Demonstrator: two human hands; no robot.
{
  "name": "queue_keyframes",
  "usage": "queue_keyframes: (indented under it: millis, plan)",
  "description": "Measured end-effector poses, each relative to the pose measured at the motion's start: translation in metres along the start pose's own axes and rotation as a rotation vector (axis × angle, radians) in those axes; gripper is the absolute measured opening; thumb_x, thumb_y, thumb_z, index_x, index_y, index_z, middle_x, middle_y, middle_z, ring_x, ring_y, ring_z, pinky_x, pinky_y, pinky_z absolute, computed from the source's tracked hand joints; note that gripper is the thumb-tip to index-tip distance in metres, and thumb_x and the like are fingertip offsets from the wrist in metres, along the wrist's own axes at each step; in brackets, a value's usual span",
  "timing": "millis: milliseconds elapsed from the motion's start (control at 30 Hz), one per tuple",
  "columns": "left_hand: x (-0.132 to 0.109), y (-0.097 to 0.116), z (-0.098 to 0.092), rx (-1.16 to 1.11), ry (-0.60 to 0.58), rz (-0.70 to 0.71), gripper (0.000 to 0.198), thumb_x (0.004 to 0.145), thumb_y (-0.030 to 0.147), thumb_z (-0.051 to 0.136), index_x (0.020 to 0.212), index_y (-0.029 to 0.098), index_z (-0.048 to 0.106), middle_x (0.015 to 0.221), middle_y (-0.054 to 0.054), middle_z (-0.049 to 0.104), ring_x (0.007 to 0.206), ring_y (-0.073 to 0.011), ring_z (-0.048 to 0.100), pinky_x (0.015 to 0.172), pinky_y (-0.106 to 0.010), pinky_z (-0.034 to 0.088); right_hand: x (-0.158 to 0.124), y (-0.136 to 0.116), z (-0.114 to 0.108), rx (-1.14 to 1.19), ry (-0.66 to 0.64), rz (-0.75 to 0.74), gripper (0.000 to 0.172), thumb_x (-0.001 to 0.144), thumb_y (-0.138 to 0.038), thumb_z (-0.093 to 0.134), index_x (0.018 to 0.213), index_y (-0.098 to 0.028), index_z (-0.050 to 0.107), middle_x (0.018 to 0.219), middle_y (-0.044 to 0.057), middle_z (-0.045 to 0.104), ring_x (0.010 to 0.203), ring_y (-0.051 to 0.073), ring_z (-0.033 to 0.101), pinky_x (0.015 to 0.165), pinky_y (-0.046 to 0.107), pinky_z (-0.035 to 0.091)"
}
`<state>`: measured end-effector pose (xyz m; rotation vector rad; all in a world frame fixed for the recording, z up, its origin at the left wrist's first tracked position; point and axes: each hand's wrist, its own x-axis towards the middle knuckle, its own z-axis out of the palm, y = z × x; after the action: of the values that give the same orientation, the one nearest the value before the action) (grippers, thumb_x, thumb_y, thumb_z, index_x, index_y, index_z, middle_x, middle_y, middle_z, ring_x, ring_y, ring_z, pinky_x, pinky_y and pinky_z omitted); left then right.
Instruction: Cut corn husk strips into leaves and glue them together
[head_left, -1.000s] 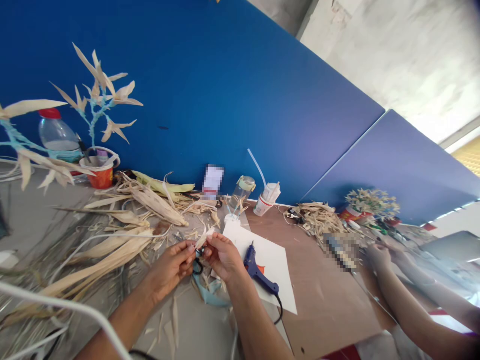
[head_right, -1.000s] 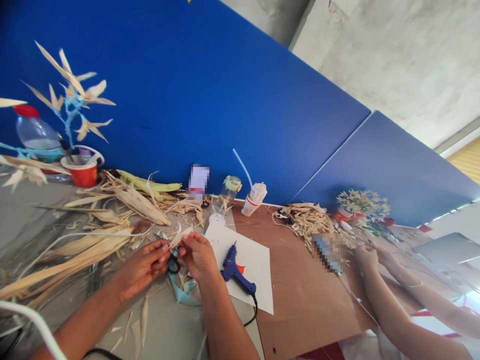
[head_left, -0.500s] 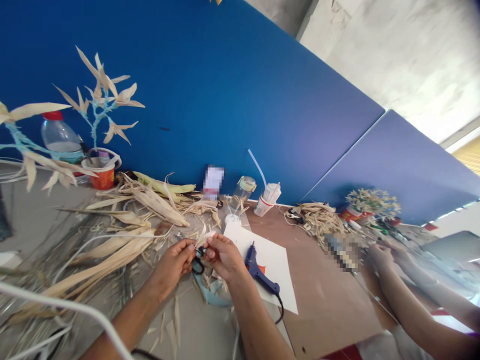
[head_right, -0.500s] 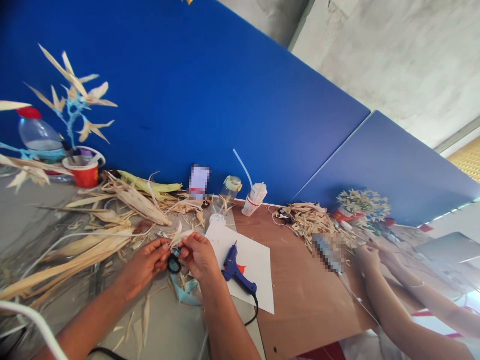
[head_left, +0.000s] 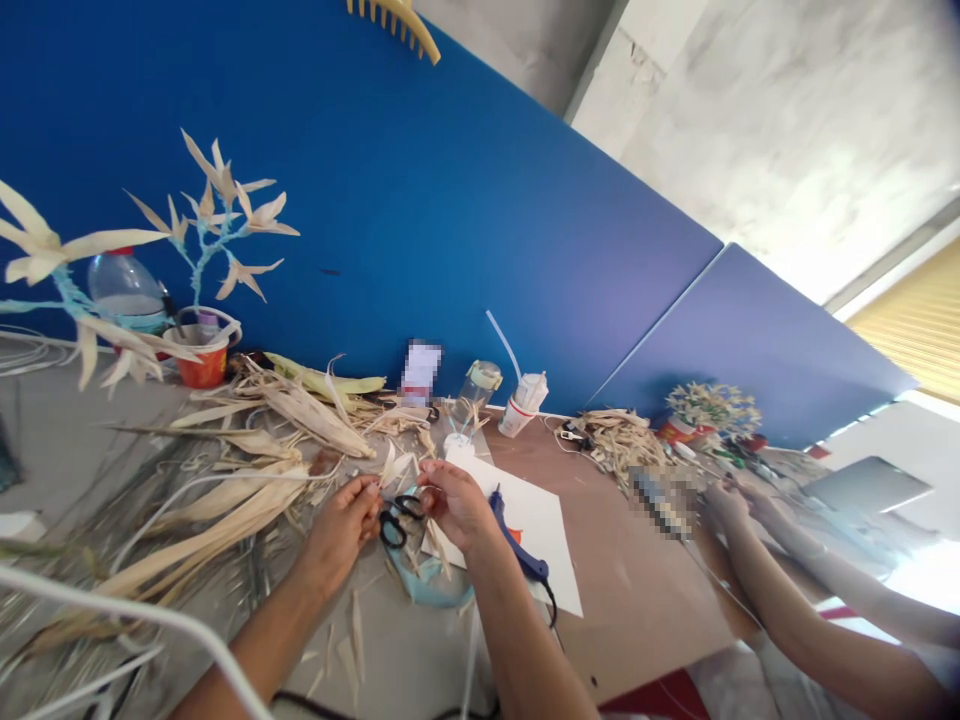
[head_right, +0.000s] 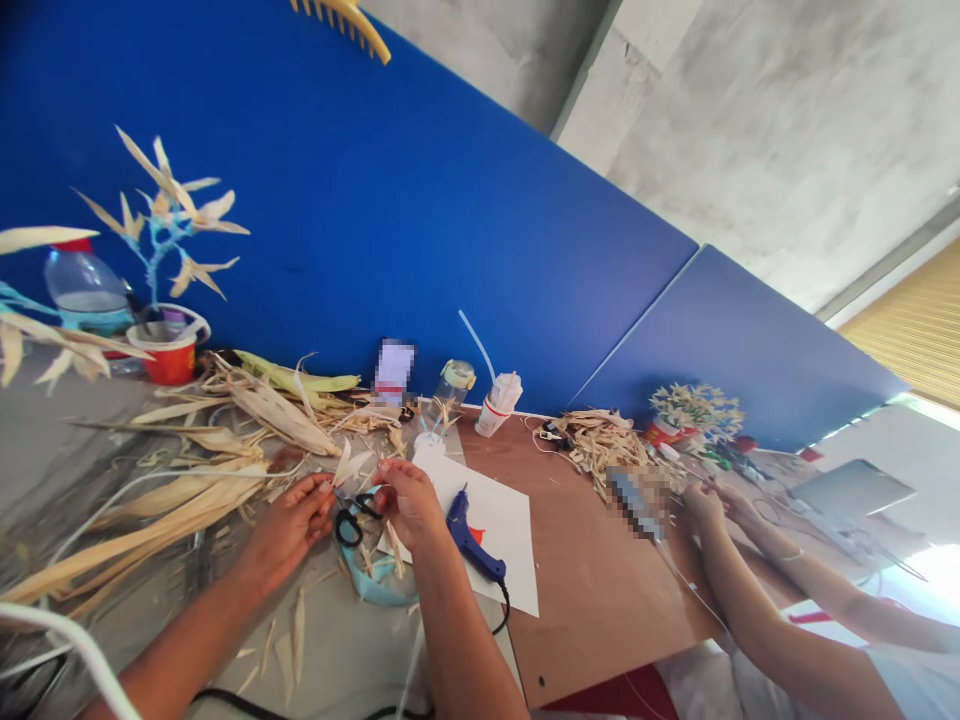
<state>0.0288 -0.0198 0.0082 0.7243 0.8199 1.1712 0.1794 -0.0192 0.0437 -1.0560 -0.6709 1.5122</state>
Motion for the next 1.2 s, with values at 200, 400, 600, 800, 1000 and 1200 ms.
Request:
queue_keyframes:
  millis: [200, 400, 600, 800, 1000, 1200]
  plan:
    - [-0.002, 0.000, 0.002, -0.034, -0.010, -0.013, 0.038, 0.057, 0.042, 0.080, 0.079, 0.019, 0.059, 0.050, 0.009, 0.044, 0.041, -0.0067, 0.030, 0.042, -0.021, 0.023, -0.004, 0.011, 0.016, -0.224, 0.029, -0.001, 0.026, 0.055, -0.032, 0.076, 0.070, -0.015, 0.062, 0.056, -0.005, 0.059, 0.038, 0.004, 0.044, 0.039, 0.018, 0.027]
    - [0.000, -0.003, 0.002, -0.043, 0.009, 0.009, 0.039, 0.055, 0.044, 0.079, 0.077, 0.018, 0.060, 0.047, 0.009, 0.042, 0.040, -0.0067, 0.030, 0.040, -0.020, 0.023, 0.004, 0.025, 0.028, -0.212, 0.059, -0.100, 0.018, 0.057, -0.029, 0.068, 0.060, -0.018, 0.054, 0.040, -0.009, 0.048, 0.037, 0.005, 0.037, 0.041, 0.019, 0.025]
    - [0.000, -0.004, 0.002, 0.006, 0.002, 0.025, 0.034, 0.060, 0.042, 0.074, 0.078, 0.017, 0.060, 0.048, 0.009, 0.041, 0.039, -0.0065, 0.029, 0.040, -0.021, 0.022, 0.007, 0.030, 0.027, -0.202, 0.071, -0.130, 0.013, 0.056, -0.025, 0.063, 0.055, -0.018, 0.052, 0.041, -0.009, 0.047, 0.037, 0.005, 0.036, 0.042, 0.020, 0.023]
    - [0.001, -0.005, 0.001, 0.106, 0.034, 0.009, 0.036, 0.061, 0.045, 0.071, 0.081, 0.017, 0.060, 0.050, 0.009, 0.043, 0.041, -0.0079, 0.034, 0.043, -0.021, 0.024, 0.006, 0.029, 0.028, -0.270, 0.086, -0.134, 0.011, 0.057, -0.024, 0.059, 0.054, -0.018, 0.051, 0.038, -0.008, 0.045, 0.038, 0.006, 0.034, 0.043, 0.020, 0.022]
    - [0.000, -0.005, 0.000, 0.128, 0.058, 0.004, 0.040, 0.060, 0.046, 0.071, 0.083, 0.017, 0.060, 0.051, 0.008, 0.046, 0.042, -0.0085, 0.038, 0.044, -0.021, 0.026, -0.008, 0.018, 0.021, -0.438, 0.060, -0.121, 0.013, 0.064, -0.029, 0.060, 0.066, -0.016, 0.060, 0.044, -0.007, 0.048, 0.041, 0.007, 0.039, 0.046, 0.021, 0.028]
    - [0.003, -0.008, -0.002, 0.052, 0.071, 0.042, 0.040, 0.058, 0.044, 0.074, 0.083, 0.016, 0.060, 0.051, 0.009, 0.045, 0.040, -0.0060, 0.034, 0.042, -0.020, 0.025, -0.041, -0.024, -0.057, -1.013, 0.246, -0.289, 0.021, 0.075, -0.027, 0.055, 0.086, -0.015, 0.068, 0.073, 0.002, 0.065, 0.063, 0.015, 0.060, 0.062, 0.026, 0.044]
